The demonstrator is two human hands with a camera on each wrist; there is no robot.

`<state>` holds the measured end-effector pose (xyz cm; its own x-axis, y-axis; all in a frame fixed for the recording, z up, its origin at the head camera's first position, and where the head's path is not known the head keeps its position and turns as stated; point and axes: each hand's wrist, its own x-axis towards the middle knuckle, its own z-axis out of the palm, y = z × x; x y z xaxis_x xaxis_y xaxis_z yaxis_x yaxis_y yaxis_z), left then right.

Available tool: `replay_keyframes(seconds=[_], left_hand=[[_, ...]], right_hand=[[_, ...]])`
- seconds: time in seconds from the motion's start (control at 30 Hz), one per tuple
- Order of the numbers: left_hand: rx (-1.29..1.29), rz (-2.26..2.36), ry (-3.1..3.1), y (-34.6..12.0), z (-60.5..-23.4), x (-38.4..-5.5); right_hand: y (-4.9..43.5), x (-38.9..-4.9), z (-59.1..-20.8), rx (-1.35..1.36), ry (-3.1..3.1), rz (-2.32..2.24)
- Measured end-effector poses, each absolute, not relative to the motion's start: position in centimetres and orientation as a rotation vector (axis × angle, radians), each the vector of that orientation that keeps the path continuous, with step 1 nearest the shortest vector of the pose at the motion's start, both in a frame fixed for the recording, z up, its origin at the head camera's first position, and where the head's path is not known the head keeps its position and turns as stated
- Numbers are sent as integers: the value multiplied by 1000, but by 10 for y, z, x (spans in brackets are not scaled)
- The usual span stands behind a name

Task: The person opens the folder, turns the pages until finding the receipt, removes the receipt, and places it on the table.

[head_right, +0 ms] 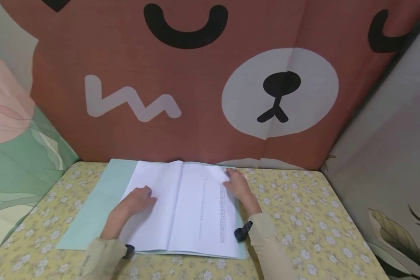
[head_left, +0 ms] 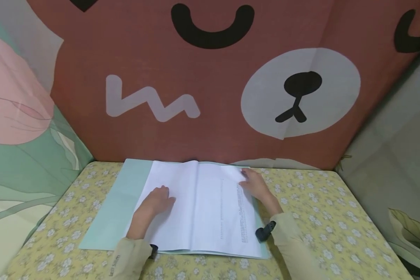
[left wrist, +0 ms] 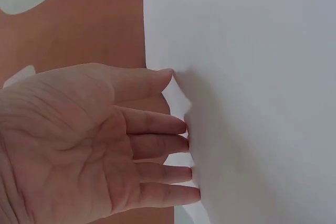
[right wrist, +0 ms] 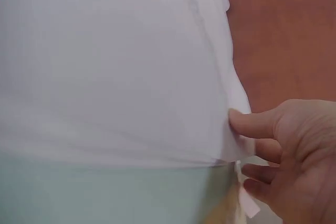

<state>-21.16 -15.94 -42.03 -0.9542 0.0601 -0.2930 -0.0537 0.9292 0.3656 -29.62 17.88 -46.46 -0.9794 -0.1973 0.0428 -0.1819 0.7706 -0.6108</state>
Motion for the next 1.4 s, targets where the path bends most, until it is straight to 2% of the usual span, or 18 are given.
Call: replay_keyframes(seconds=[0.57,0.9,1.1,1.4], left_hand=[[-72,632,2782,-151,-426,-205],[2,566,2748,-151,-427,-205],[100,512,2718,-154,-421,-204],[72,530,2710,-148,-421,-203]], right_hand=[[191,-288,-461,-395,2877,-1118],[191,-292,-462,-309,2814,-1007],[192,-294,-463,-349,2811,-992],[191,-294,-462,-369,2849,-1000]])
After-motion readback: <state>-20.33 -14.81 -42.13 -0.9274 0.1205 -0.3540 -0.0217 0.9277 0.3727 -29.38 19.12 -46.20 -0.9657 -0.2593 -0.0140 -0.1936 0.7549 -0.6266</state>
